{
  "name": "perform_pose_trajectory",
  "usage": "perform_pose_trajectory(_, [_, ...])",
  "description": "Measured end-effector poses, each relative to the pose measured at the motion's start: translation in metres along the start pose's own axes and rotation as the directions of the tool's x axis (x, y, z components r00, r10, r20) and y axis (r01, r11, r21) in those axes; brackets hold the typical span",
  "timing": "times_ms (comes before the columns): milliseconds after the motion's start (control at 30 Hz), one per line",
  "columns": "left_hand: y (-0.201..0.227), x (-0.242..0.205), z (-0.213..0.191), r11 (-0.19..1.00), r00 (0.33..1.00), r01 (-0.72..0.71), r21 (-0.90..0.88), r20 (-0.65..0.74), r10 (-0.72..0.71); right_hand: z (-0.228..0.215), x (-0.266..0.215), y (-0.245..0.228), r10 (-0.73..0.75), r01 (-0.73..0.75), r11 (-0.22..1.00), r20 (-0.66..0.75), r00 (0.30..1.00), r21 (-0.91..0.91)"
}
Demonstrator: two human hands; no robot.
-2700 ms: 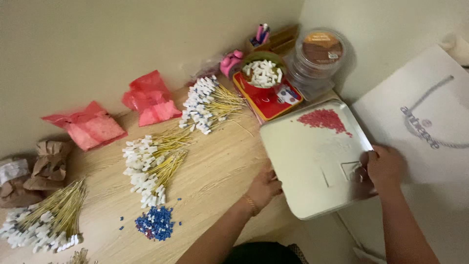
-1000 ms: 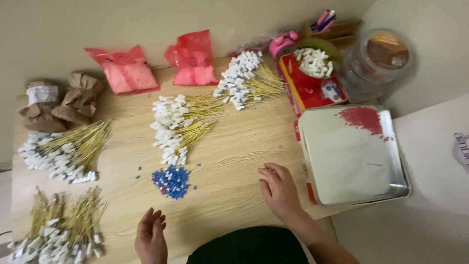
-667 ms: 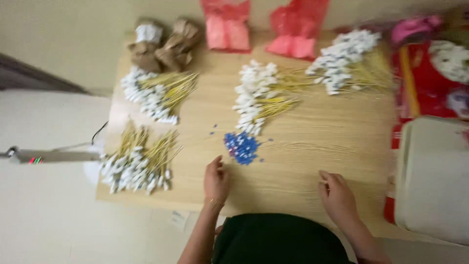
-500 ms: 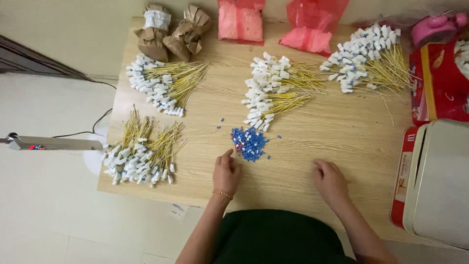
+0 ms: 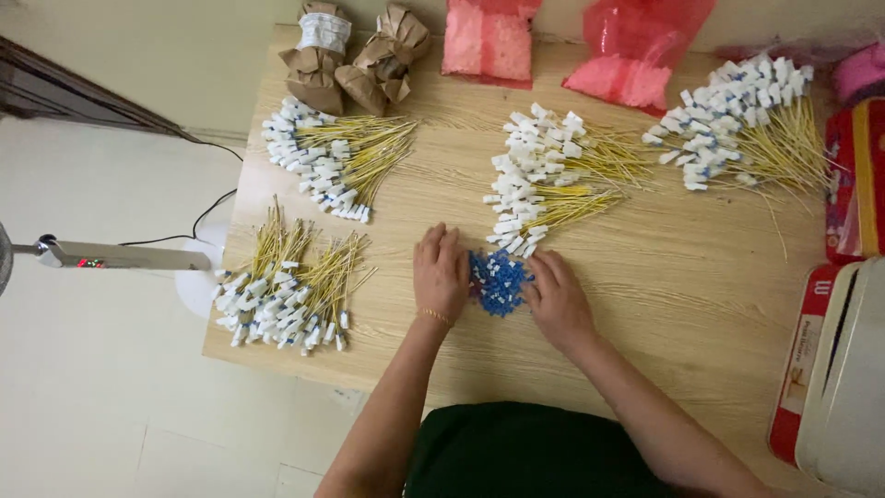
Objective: Assemble small wire components by manually attaching blue plastic pieces to the stems.
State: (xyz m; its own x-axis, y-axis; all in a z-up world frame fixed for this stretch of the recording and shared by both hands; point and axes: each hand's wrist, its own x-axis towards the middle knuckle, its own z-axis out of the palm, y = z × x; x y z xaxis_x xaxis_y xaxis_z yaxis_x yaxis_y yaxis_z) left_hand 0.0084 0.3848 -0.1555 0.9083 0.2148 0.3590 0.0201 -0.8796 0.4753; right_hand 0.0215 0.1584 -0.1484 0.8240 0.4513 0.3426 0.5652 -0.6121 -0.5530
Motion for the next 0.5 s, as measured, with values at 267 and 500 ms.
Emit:
perform_pose_trajectory(267, [-0.004,-0.009,0.012,0.991,0.954,-0.136,-0.006,0.270,0.133,-0.007,-0.029,0.002,-0.157,0.155,0.976,0.002,0.988,-0.150])
perform_pose_trajectory(500, [0.001,-0.009,0.019,0.958,0.905,-0.277,-0.070,0.317,0.285,0.001,-0.027,0.006,-0.139,0.166,0.963,0.136,0.981,-0.210])
